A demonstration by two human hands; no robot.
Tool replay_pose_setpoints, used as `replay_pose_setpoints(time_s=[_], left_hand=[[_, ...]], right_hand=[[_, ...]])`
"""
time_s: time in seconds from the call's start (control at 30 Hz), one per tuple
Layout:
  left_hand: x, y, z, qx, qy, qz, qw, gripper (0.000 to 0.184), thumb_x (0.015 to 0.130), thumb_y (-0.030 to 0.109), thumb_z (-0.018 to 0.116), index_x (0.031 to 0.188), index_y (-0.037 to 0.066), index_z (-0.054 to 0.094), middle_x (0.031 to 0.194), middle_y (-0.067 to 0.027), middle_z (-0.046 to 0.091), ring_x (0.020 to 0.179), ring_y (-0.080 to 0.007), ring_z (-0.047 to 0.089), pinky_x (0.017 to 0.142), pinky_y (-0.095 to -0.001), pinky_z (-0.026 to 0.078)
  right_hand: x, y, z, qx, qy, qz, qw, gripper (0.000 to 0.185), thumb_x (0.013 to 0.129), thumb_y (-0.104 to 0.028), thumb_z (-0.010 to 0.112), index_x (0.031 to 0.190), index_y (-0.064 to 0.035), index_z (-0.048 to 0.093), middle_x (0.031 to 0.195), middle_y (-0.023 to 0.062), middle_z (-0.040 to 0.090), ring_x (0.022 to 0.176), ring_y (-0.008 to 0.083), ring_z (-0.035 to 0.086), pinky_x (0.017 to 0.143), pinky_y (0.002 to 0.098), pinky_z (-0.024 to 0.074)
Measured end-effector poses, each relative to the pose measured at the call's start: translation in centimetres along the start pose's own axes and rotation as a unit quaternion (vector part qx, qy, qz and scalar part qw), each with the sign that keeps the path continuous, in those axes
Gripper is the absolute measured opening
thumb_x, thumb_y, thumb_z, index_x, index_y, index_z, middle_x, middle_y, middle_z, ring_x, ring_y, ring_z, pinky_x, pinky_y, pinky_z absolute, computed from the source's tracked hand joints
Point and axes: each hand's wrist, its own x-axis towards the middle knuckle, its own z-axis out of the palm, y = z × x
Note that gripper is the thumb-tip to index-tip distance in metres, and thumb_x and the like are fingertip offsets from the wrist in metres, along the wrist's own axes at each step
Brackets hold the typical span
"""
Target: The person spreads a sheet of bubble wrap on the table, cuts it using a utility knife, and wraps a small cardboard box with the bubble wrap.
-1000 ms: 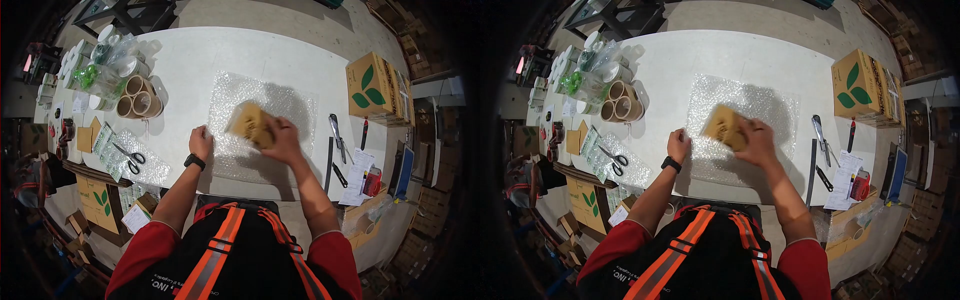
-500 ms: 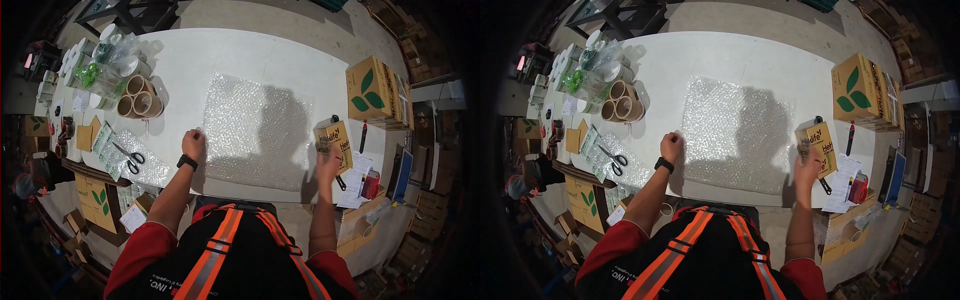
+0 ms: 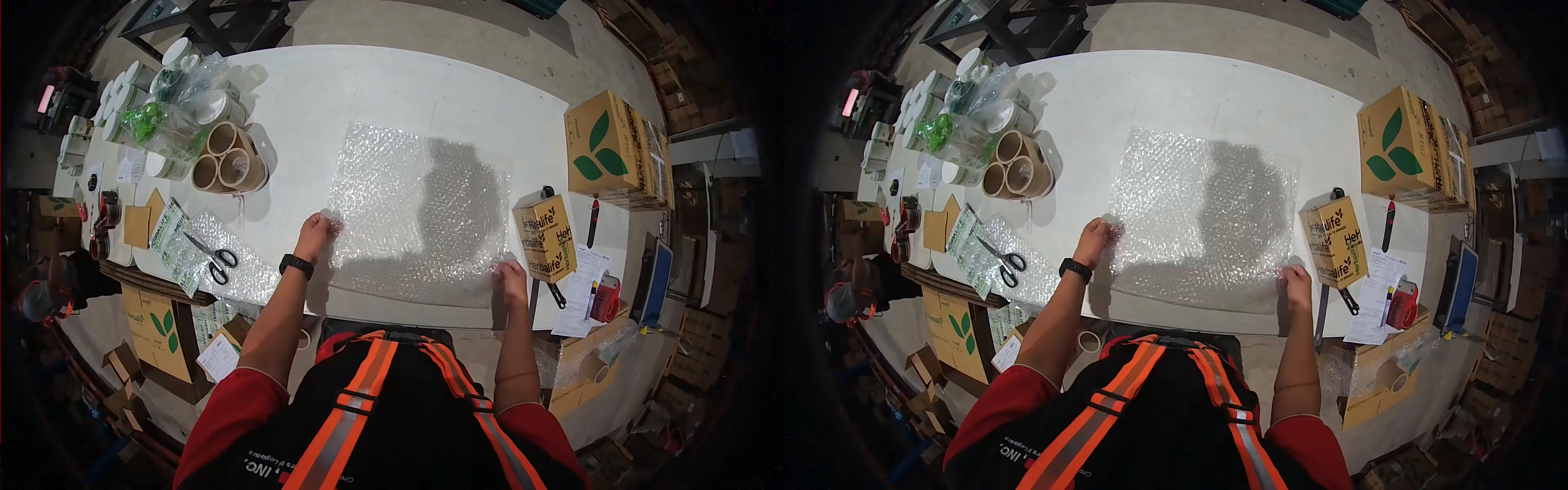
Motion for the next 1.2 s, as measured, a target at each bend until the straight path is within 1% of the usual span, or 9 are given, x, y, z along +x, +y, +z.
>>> replay_pose_setpoints(time_s=[0.17, 0.23, 0.37, 0.5, 0.6, 0.7, 0.8, 1.03, 1.2], left_hand=[[0.5, -1.9, -1.4, 0.050, 0.012, 0.042, 0.998, 0.017, 0.088, 0.010, 0.048, 0.072, 0.007, 0.052, 0.071, 0.0000, 0.056, 0.063, -0.0088, 0.051, 0.059, -0.0227, 0.042], [-0.1, -1.6, -1.0, 0.090, 0.036, 0.067, 0.993, 0.015, 0.087, 0.008, 0.050, 0.072, 0.009, 0.052, 0.070, 0.0003, 0.055, 0.060, -0.0087, 0.050, 0.058, -0.0228, 0.042], [0.6, -3.8, -2.4, 0.159, 0.059, 0.060, 0.984, 0.013, 0.082, 0.010, 0.060, 0.071, 0.007, 0.054, 0.064, 0.0007, 0.056, 0.056, -0.0081, 0.051, 0.053, -0.0232, 0.042], [0.1, -4.0, -2.3, 0.279, 0.097, 0.111, 0.949, 0.017, 0.081, 0.014, 0.064, 0.071, 0.005, 0.054, 0.063, 0.0003, 0.056, 0.056, -0.0073, 0.052, 0.051, -0.0226, 0.041], [0.4, -4.6, -2.2, 0.260, 0.123, 0.168, 0.943, 0.019, 0.082, 0.015, 0.066, 0.072, 0.004, 0.054, 0.062, 0.0007, 0.055, 0.054, -0.0070, 0.050, 0.049, -0.0223, 0.040], [-1.2, -3.9, -2.0, 0.256, 0.144, 0.132, 0.947, 0.023, 0.080, 0.019, 0.069, 0.073, 0.000, 0.057, 0.061, -0.0047, 0.059, 0.054, -0.0105, 0.054, 0.052, -0.0264, 0.043], [-2.3, -4.4, -2.7, 0.241, 0.130, 0.094, 0.957, 0.024, 0.082, 0.019, 0.068, 0.073, 0.001, 0.056, 0.061, -0.0048, 0.059, 0.053, -0.0113, 0.054, 0.052, -0.0271, 0.044], [-3.0, -5.1, -2.7, 0.276, 0.149, 0.103, 0.944, 0.020, 0.084, 0.014, 0.065, 0.071, 0.003, 0.053, 0.060, -0.0036, 0.059, 0.051, -0.0093, 0.053, 0.048, -0.0248, 0.043], [-2.7, -6.0, -2.9, 0.293, 0.173, 0.135, 0.931, 0.018, 0.081, 0.010, 0.065, 0.070, 0.003, 0.053, 0.059, -0.0024, 0.057, 0.053, -0.0086, 0.052, 0.051, -0.0248, 0.043]], right_hand=[[-0.5, 0.6, -0.1, 0.069, 0.022, -0.002, 0.997, 0.010, 0.082, -0.010, 0.058, 0.073, -0.0074, 0.054, 0.066, 0.0010, 0.056, 0.059, 0.0110, 0.051, 0.053, 0.0245, 0.0403], [-0.1, 1.1, -0.8, -0.128, -0.023, -0.026, 0.991, 0.008, 0.077, -0.006, 0.062, 0.072, -0.0057, 0.056, 0.067, 0.0018, 0.058, 0.061, 0.0105, 0.053, 0.056, 0.0246, 0.0434], [-0.6, 0.6, 0.4, -0.085, -0.006, 0.021, 0.996, 0.010, 0.076, -0.007, 0.064, 0.070, -0.0061, 0.056, 0.065, 0.0015, 0.057, 0.059, 0.0108, 0.052, 0.054, 0.0251, 0.0427], [-0.7, 0.5, 0.2, -0.176, -0.009, 0.034, 0.984, 0.012, 0.078, -0.011, 0.063, 0.071, -0.0072, 0.054, 0.064, 0.0005, 0.054, 0.056, 0.0110, 0.049, 0.051, 0.0260, 0.0401], [0.1, 1.3, 0.0, -0.194, -0.006, 0.019, 0.981, 0.013, 0.077, -0.010, 0.064, 0.070, -0.0071, 0.054, 0.064, 0.0008, 0.054, 0.057, 0.0111, 0.050, 0.051, 0.0264, 0.0403], [0.0, 1.5, 0.0, -0.190, 0.005, 0.013, 0.982, 0.015, 0.075, -0.010, 0.066, 0.067, -0.0066, 0.054, 0.062, 0.0007, 0.054, 0.056, 0.0104, 0.049, 0.050, 0.0263, 0.0396], [0.1, 1.6, 0.3, -0.195, 0.009, 0.003, 0.981, 0.016, 0.073, -0.011, 0.067, 0.066, -0.0057, 0.054, 0.060, 0.0002, 0.054, 0.054, 0.0095, 0.047, 0.050, 0.0263, 0.0390], [1.1, 2.9, -0.2, -0.263, 0.023, -0.011, 0.964, 0.016, 0.071, -0.014, 0.069, 0.068, -0.0040, 0.057, 0.060, 0.0004, 0.054, 0.055, 0.0092, 0.048, 0.051, 0.0271, 0.0411], [1.0, 3.0, 0.0, -0.274, 0.033, -0.009, 0.961, 0.015, 0.069, -0.014, 0.068, 0.068, -0.0034, 0.058, 0.061, 0.0017, 0.056, 0.056, 0.0096, 0.049, 0.053, 0.0274, 0.0424]])
